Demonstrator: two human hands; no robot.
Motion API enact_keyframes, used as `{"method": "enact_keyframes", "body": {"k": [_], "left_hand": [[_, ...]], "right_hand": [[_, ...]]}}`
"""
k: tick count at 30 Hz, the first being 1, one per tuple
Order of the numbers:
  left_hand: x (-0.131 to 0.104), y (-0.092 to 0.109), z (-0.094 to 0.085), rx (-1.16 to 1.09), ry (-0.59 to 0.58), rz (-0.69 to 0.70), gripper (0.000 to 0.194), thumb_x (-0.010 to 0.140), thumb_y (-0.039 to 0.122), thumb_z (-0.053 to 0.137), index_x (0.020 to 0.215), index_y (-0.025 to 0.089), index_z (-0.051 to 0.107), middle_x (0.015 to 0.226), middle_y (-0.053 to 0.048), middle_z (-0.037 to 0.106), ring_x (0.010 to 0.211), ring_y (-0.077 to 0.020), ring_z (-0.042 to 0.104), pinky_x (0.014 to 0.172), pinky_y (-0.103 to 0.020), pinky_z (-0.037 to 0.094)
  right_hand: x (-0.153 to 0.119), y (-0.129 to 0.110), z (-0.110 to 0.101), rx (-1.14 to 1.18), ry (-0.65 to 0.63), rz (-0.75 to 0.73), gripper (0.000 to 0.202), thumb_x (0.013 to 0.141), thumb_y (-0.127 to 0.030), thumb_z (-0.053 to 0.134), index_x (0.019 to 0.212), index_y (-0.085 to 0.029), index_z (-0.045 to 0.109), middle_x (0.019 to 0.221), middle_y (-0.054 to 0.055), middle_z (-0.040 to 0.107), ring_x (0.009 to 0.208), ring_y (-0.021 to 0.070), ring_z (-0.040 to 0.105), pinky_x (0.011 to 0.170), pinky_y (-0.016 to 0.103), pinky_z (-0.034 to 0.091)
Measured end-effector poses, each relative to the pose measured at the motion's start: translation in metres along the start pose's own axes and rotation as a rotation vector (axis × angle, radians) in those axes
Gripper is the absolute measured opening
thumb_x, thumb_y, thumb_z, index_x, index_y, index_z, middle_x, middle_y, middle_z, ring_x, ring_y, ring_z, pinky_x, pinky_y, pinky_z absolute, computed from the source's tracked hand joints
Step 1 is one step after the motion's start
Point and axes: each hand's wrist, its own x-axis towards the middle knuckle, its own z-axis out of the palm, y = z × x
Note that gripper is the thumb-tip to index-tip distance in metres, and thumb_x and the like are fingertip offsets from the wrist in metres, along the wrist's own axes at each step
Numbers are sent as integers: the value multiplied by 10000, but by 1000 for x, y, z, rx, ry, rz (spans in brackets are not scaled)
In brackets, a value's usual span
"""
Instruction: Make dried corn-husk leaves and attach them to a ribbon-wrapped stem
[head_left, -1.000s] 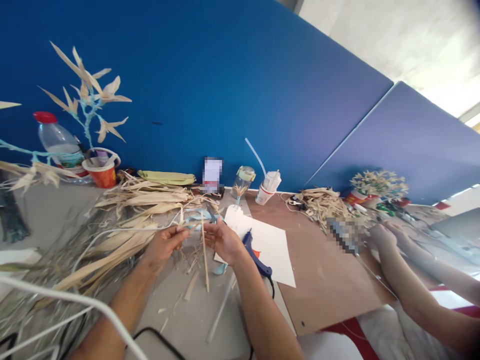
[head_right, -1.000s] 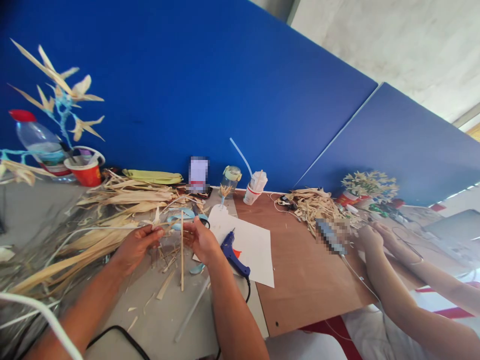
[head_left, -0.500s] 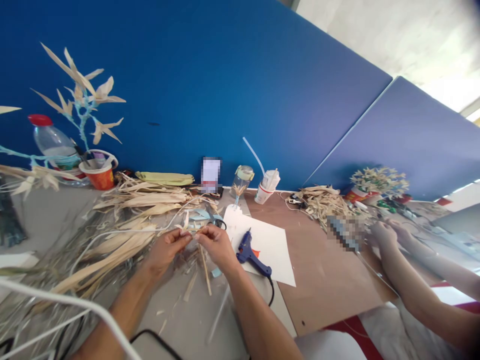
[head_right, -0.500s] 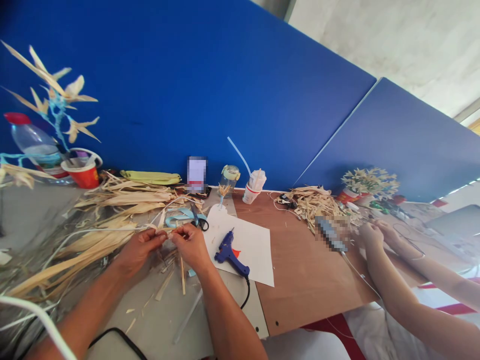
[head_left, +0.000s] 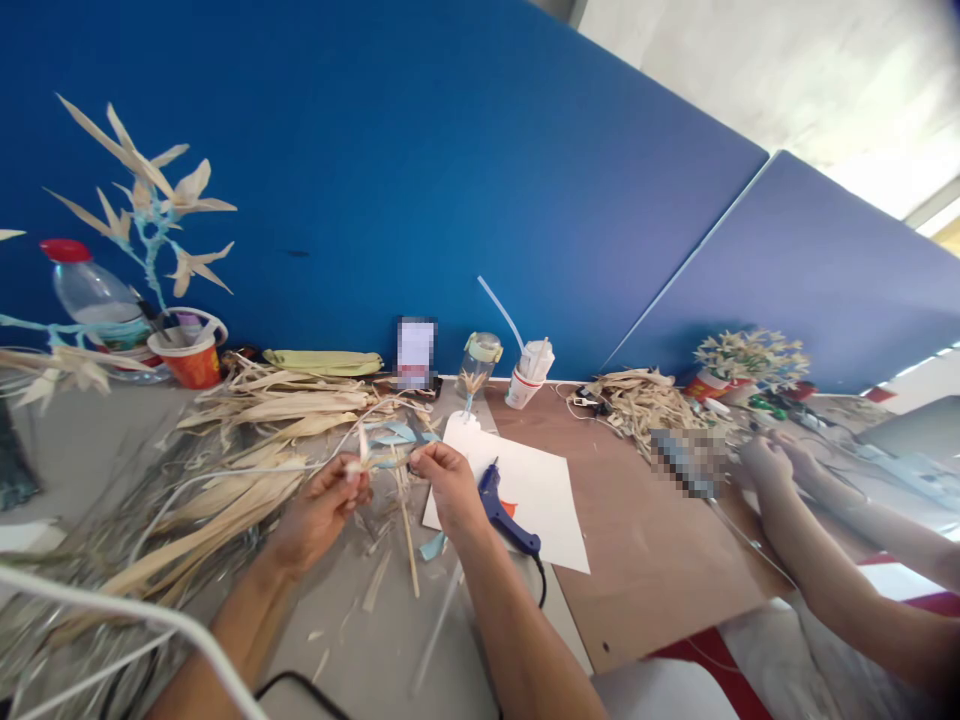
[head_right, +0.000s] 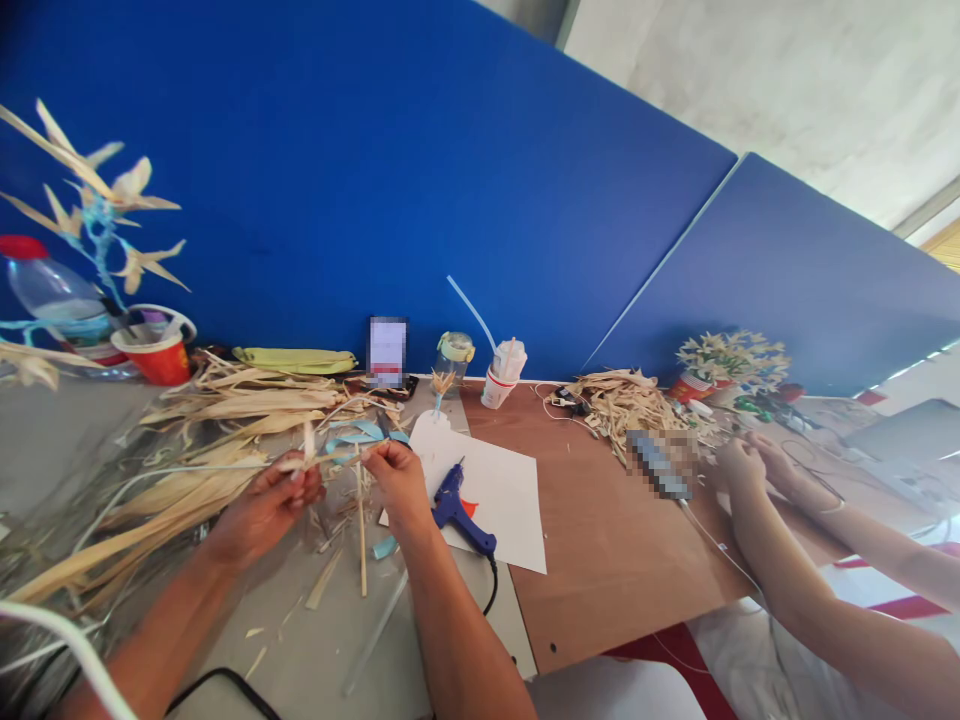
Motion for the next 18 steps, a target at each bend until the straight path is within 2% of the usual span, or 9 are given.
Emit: {"method": "enact_keyframes", "body": {"k": [2, 4, 8, 12, 18], "left_hand": [[2, -5, -5, 27, 33, -33, 224, 663, 275, 813, 791, 190, 650, 665, 13, 596, 638, -118, 518, 638, -244, 412], [2, -9, -8, 68, 36, -42, 209, 647, 255, 820, 780, 183, 676, 736, -14, 646, 704, -144, 563, 680, -262, 432], [1, -8, -4, 99, -30, -64, 132, 673, 210, 792, 743, 172, 686, 727, -19, 646, 704, -148, 572, 679, -262, 443], [-3, -5, 1, 27, -86, -117, 112, 683, 183, 778, 732, 163, 680, 729, -32, 647, 723, -157, 589, 677, -258, 464], [-4, -4, 0, -92, -59, -163, 165, 678, 144, 771, 829, 170, 713, 772, -39, 670, 736, -152, 614, 752, -270, 514]], "right_hand": [[-2, -2, 2, 31, -46, 4, 177, 600, -303, 695, 549, -182, 576, 527, -56, 489, 544, 95, 368, 588, 247, 292], [-3, -4, 3, 60, -82, -3, 168, 601, -294, 702, 555, -180, 588, 539, -53, 502, 555, 96, 381, 599, 246, 304], [-6, -7, 4, 94, -108, 3, 169, 603, -288, 727, 577, -177, 603, 566, -46, 539, 566, 97, 408, 609, 244, 322], [-9, -9, 5, 112, -138, 17, 195, 604, -302, 745, 582, -178, 596, 578, -39, 550, 564, 101, 425, 599, 249, 338], [-11, -9, 6, 109, -149, 38, 201, 604, -307, 758, 604, -172, 610, 592, -34, 576, 559, 96, 451, 620, 252, 352]]}}
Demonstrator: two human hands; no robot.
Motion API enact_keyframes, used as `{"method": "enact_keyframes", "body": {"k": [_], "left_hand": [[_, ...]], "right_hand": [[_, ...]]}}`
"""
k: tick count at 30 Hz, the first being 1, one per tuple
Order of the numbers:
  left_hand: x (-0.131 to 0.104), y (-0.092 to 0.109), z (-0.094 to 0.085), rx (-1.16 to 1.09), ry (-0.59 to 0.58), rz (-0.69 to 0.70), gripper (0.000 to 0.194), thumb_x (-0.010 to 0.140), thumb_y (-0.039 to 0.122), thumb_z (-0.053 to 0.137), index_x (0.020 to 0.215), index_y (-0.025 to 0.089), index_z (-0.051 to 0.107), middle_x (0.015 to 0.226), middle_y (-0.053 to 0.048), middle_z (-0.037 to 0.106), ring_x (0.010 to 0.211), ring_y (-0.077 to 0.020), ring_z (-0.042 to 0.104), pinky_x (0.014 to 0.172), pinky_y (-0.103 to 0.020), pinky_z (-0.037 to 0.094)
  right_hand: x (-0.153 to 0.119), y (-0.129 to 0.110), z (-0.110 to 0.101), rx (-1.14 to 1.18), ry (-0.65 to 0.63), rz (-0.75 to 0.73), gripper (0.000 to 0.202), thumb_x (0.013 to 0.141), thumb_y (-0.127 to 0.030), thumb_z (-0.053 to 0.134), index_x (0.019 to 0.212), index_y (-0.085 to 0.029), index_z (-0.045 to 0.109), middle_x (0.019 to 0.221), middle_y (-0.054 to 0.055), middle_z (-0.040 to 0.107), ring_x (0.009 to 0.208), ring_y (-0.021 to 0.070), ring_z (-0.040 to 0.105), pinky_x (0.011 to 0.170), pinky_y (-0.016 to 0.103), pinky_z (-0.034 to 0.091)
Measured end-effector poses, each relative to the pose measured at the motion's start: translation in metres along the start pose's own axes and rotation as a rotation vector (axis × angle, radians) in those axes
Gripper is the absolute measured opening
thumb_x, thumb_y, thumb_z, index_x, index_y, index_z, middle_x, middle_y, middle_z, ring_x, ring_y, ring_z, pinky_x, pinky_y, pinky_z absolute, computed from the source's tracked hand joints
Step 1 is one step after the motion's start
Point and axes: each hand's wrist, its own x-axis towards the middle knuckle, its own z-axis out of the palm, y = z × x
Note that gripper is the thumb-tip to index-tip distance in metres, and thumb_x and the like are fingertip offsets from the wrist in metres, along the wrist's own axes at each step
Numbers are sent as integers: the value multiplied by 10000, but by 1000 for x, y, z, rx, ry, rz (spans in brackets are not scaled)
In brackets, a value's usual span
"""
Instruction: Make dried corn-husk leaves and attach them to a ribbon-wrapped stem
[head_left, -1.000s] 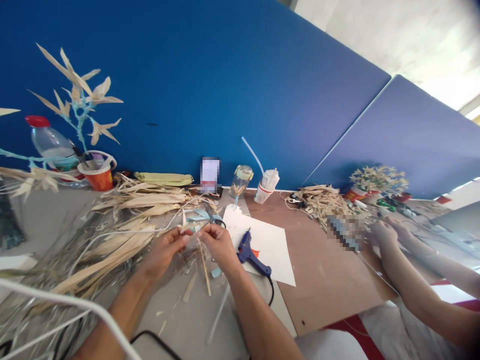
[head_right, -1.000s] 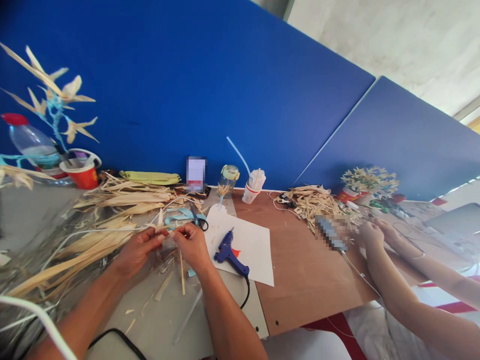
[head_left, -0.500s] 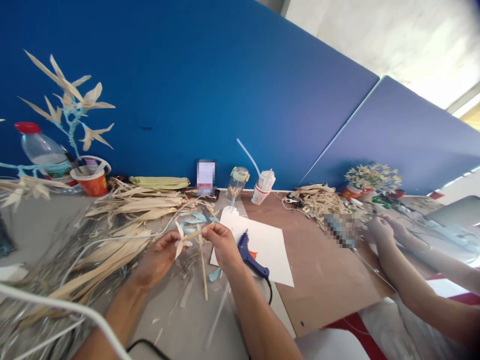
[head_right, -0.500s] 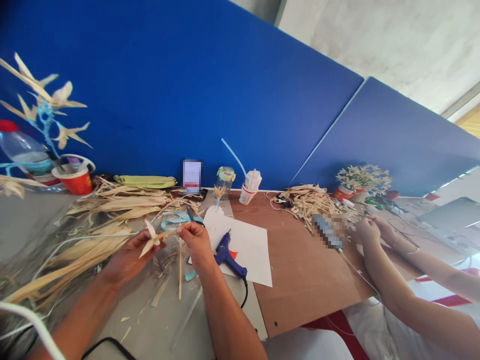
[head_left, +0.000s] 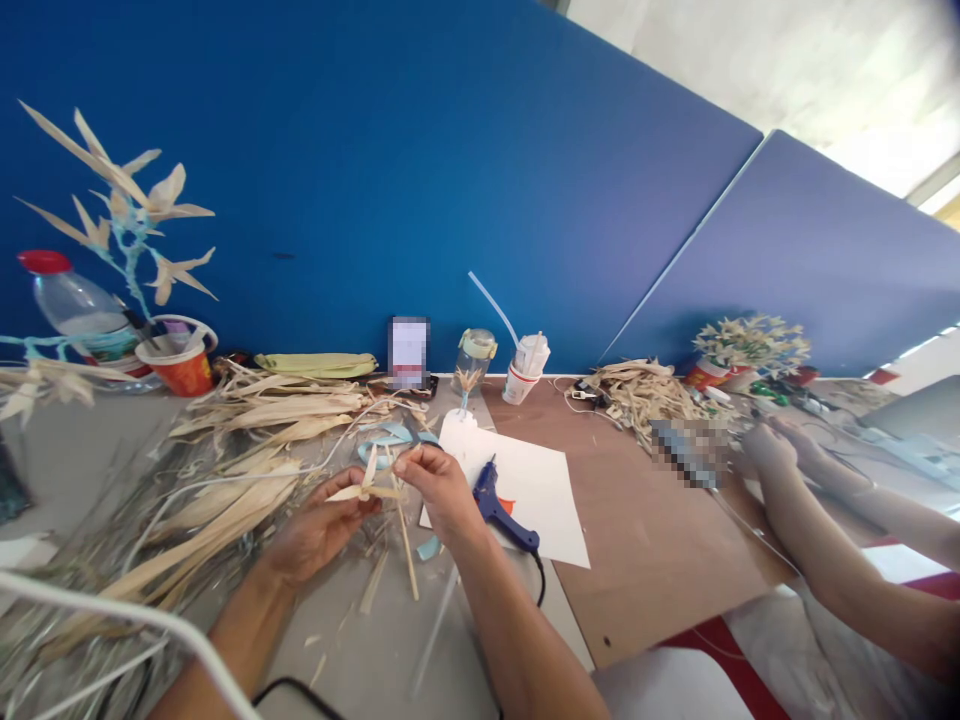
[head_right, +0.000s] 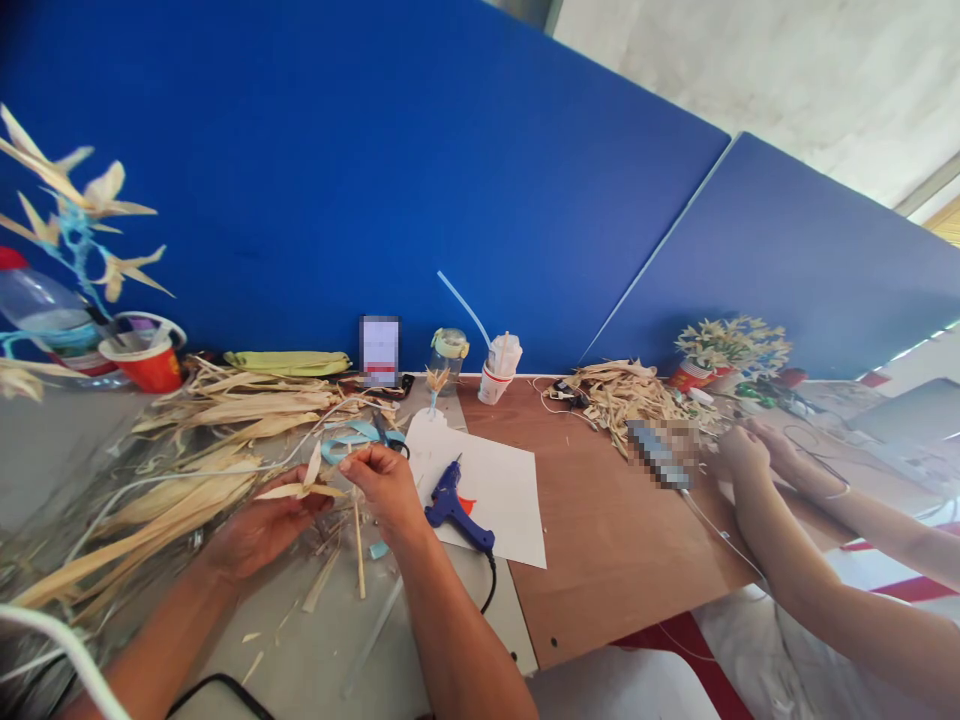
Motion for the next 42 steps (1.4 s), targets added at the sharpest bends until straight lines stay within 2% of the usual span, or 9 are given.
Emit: {"method": "enact_keyframes", "body": {"k": [5, 7, 17, 29, 42], "left_hand": [[0, 3, 3, -10, 0, -7, 341, 638, 152, 807, 966, 184, 716, 872, -46, 693, 768, -154, 634, 762, -272, 545], [0, 4, 4, -13, 5, -5, 356, 631, 155, 818, 973, 187, 722, 882, -42, 699, 771, -151, 641, 763, -265, 551], [-4, 5, 5, -26, -22, -48, 286, 657, 134, 806, 928, 196, 736, 837, -24, 713, 777, -142, 660, 769, -246, 552], [-3, 3, -1, -85, -30, -74, 261, 671, 70, 766, 906, 173, 714, 846, -56, 718, 791, -184, 684, 777, -298, 560], [-1, 2, -6, -73, 29, -66, 199, 660, 92, 782, 834, 132, 693, 825, -62, 711, 773, -182, 675, 773, -304, 578]], "right_hand": [[-1, 1, 1, -3, 15, 9, 190, 605, -298, 752, 589, -173, 609, 573, -42, 565, 553, 94, 444, 619, 250, 341], [-2, 0, 2, -5, 8, 9, 186, 602, -295, 750, 585, -175, 609, 573, -43, 563, 555, 94, 443, 621, 251, 339], [-6, -2, 6, -30, -21, 68, 186, 586, -297, 745, 576, -178, 602, 569, -40, 571, 542, 96, 443, 597, 246, 336], [-8, -1, 11, -32, -34, 110, 241, 549, -352, 783, 561, -188, 608, 567, -34, 587, 552, 109, 460, 609, 256, 360], [-8, 0, 13, 104, -70, 175, 238, 538, -317, 810, 569, -174, 622, 598, -32, 619, 579, 105, 524, 641, 245, 401]]}}
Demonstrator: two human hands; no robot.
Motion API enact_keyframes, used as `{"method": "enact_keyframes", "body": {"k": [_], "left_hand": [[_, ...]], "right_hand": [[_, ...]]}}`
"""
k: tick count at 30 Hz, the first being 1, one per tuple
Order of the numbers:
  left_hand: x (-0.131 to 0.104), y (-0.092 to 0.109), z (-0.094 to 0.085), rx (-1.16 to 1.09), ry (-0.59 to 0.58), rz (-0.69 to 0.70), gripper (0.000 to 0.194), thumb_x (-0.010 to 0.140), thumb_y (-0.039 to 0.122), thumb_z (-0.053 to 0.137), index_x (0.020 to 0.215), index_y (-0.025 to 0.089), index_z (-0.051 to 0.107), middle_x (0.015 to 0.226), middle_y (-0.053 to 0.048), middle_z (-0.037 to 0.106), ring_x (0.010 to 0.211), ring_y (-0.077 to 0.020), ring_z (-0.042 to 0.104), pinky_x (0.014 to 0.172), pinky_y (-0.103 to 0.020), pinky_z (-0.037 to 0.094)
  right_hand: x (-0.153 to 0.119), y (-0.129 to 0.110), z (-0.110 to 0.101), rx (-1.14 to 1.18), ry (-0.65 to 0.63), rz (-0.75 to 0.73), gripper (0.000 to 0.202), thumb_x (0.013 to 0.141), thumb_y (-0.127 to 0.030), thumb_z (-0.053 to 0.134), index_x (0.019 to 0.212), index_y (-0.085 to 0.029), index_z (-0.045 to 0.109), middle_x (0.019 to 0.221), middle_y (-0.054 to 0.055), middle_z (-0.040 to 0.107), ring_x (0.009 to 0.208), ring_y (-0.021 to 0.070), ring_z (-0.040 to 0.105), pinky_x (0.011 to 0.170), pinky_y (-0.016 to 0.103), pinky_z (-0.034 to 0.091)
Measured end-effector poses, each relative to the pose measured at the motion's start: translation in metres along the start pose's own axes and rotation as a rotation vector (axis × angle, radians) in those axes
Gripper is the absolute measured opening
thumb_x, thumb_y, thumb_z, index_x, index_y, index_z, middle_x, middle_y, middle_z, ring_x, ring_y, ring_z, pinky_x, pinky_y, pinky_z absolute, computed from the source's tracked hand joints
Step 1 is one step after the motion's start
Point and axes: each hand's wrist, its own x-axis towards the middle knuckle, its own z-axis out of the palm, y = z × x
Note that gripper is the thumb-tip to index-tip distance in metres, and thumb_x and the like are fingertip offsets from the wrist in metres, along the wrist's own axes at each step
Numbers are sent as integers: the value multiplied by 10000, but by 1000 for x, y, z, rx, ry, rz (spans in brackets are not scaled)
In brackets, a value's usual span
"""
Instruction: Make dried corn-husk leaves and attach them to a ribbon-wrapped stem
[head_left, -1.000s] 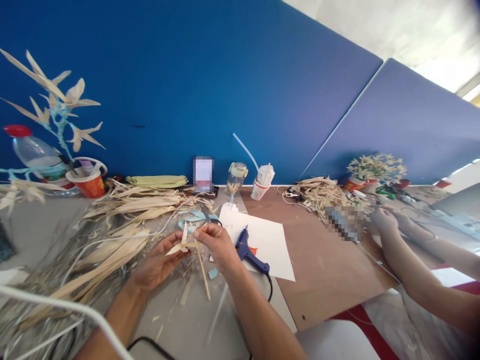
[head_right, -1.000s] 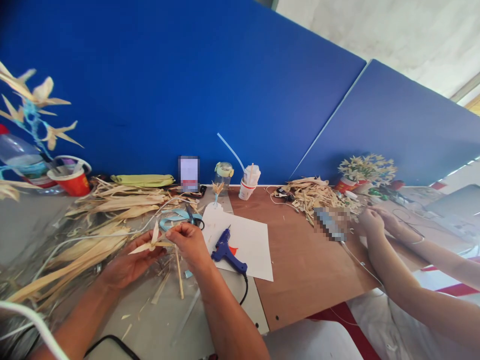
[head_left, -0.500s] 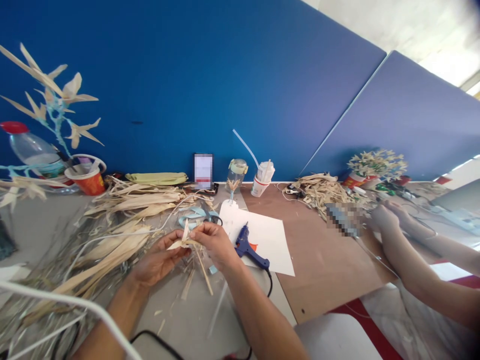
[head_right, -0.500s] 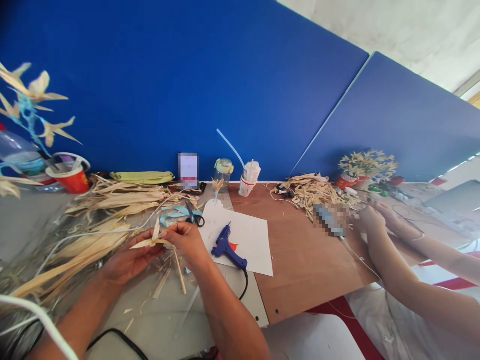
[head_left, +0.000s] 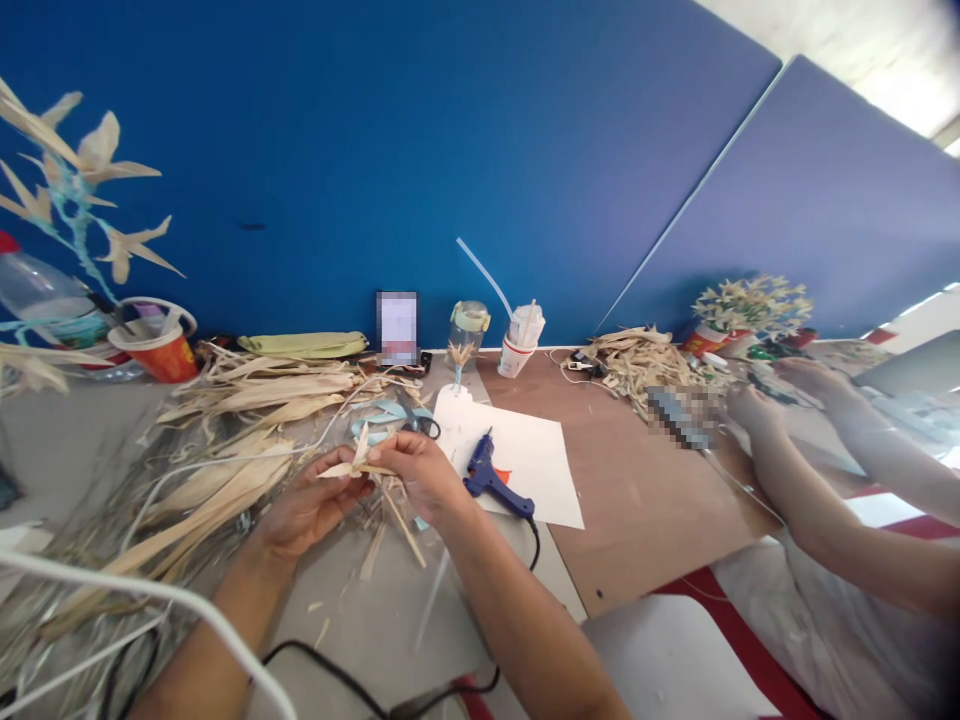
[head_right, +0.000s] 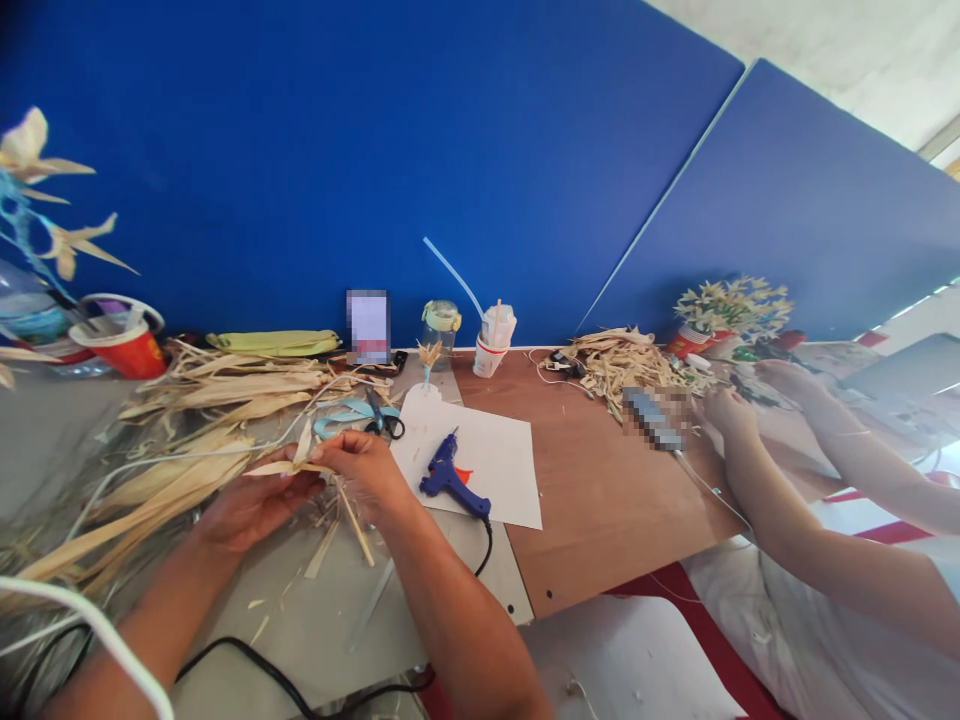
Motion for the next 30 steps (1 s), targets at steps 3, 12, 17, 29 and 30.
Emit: {"method": "enact_keyframes", "body": {"k": [3, 12, 17, 29, 30], "left_hand": [[1, 1, 1, 2, -2, 2, 168, 665, 76, 772, 797, 130, 683, 788, -56, 708, 761, -181, 674, 778, -309, 578], [2, 1, -8, -122, 10, 20, 173, 661, 38, 751, 764, 139, 657, 637, -5, 621, 670, -146, 615, 745, -314, 555], [0, 4, -2, -164, -96, 106, 186, 655, 71, 768, 596, 133, 603, 526, 27, 496, 554, -119, 498, 634, -312, 503], [-6, 8, 3, -177, -108, 171, 251, 626, 132, 798, 519, 147, 572, 522, 25, 501, 545, -117, 487, 615, -320, 469], [-6, 8, 2, -180, -105, 169, 233, 624, 131, 800, 532, 146, 586, 526, 23, 521, 546, -119, 502, 617, -320, 477]], "right_hand": [[1, 1, -1, 22, -9, 35, 261, 523, -324, 825, 569, -173, 617, 596, -27, 623, 594, 113, 546, 641, 243, 410], [11, -10, -22, -409, 221, -184, 304, 743, -395, 674, 957, -180, 687, 941, 51, 655, 743, 144, 613, 716, 285, 478], [6, -31, -27, -1213, 183, -366, 404, 784, -91, 546, 1181, -145, 602, 1263, 159, 520, 871, 182, 629, 847, 347, 491], [0, -74, 15, -1363, 29, -412, 153, 853, -271, 584, 826, -187, 709, 846, 56, 698, 790, 191, 606, 710, 295, 420], [-2, -73, 17, -1192, -22, -367, 173, 855, -288, 580, 795, -193, 711, 781, 26, 691, 734, 166, 589, 679, 276, 410]]}}
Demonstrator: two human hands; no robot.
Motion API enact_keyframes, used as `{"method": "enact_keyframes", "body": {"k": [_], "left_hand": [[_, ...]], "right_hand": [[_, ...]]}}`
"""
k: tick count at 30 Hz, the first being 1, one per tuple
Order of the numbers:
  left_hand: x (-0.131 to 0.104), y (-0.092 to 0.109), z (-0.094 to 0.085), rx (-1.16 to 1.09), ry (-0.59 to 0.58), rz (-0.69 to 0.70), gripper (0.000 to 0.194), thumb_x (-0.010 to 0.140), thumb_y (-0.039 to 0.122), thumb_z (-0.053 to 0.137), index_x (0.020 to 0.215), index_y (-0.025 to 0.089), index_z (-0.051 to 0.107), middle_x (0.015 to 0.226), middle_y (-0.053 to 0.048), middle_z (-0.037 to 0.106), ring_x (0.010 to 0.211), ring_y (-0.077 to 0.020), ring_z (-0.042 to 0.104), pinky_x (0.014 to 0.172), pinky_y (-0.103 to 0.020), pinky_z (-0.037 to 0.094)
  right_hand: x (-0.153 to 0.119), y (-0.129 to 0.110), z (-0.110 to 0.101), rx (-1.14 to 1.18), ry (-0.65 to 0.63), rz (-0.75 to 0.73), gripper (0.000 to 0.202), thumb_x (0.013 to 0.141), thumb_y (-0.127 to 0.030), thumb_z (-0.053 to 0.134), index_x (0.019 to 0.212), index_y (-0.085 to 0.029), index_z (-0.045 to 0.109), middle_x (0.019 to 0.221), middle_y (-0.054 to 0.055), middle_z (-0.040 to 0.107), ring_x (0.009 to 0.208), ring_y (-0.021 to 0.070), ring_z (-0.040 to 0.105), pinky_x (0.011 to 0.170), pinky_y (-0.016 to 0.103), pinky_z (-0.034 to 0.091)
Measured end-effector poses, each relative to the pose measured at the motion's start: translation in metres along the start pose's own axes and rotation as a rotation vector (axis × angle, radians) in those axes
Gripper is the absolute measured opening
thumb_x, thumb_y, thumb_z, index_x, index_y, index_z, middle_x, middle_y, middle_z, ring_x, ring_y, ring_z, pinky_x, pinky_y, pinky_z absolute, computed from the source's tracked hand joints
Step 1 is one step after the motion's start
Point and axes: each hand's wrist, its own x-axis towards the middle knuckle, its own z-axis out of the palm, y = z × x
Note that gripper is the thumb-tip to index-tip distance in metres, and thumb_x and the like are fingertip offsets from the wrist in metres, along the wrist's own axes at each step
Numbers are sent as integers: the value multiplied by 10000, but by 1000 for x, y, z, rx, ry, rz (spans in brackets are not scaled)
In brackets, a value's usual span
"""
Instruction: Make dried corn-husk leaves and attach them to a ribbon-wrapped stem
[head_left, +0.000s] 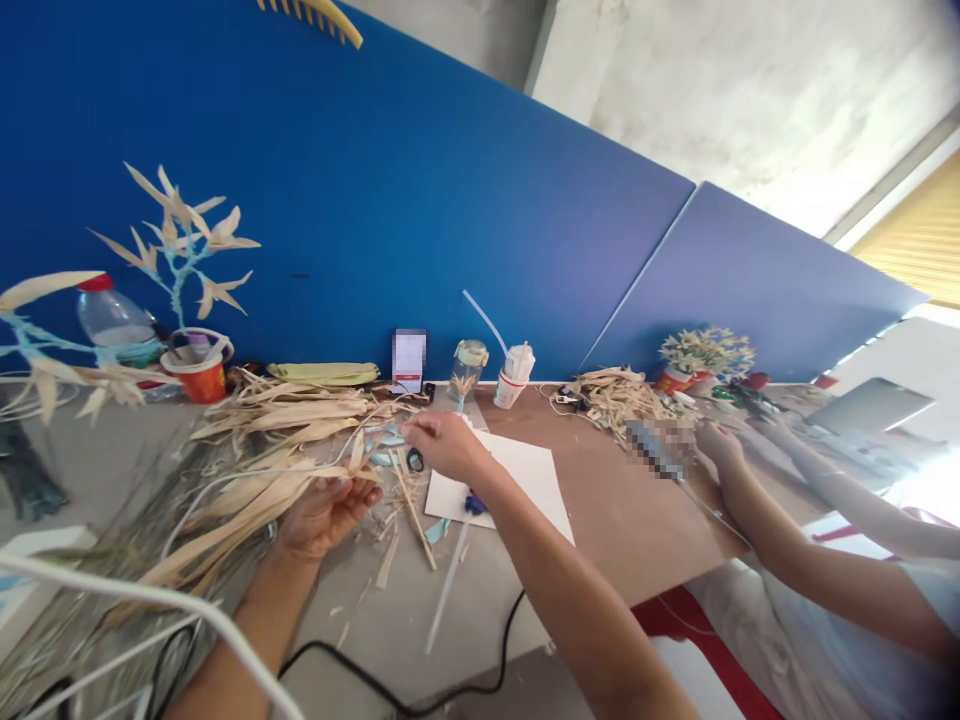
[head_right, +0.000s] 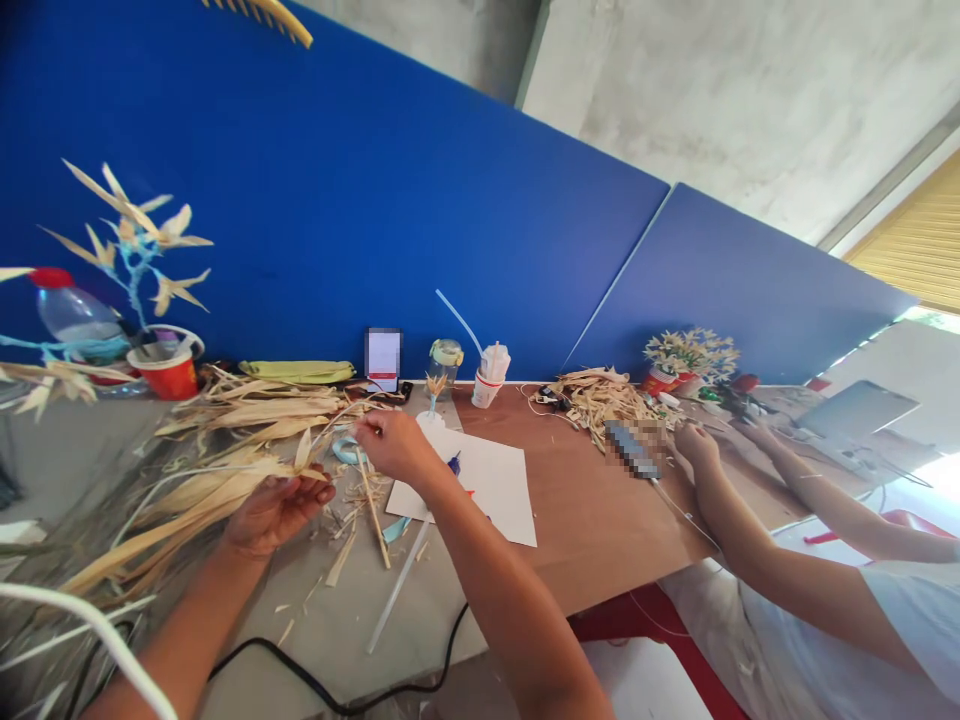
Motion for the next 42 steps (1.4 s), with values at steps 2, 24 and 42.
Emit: {"method": "enact_keyframes", "body": {"k": [2, 24, 42], "left_hand": [[0, -1, -3, -13, 0, -9, 183, 628, 125, 799, 577, 144, 624, 549, 15, 577, 562, -124, 547, 631, -316, 499], [5, -4, -18, -50, 72, -28, 136, 634, 99, 790, 735, 168, 730, 845, -53, 774, 781, -187, 717, 708, -312, 589], [3, -3, -21, -21, 107, -80, 169, 593, 102, 792, 734, 164, 725, 877, -78, 771, 834, -221, 712, 735, -332, 570]], "right_hand": [[-3, -2, 8, 298, -89, 73, 179, 806, -345, 636, 748, -195, 714, 671, -18, 658, 635, 130, 541, 626, 252, 388], [-3, -7, 51, 711, -16, 310, 159, 609, -262, 676, 536, -164, 574, 510, -66, 519, 523, 75, 416, 570, 222, 327], [-2, -8, 43, 710, -139, 330, 179, 674, -299, 706, 642, -154, 604, 589, -46, 557, 570, 87, 474, 627, 228, 388]]}}
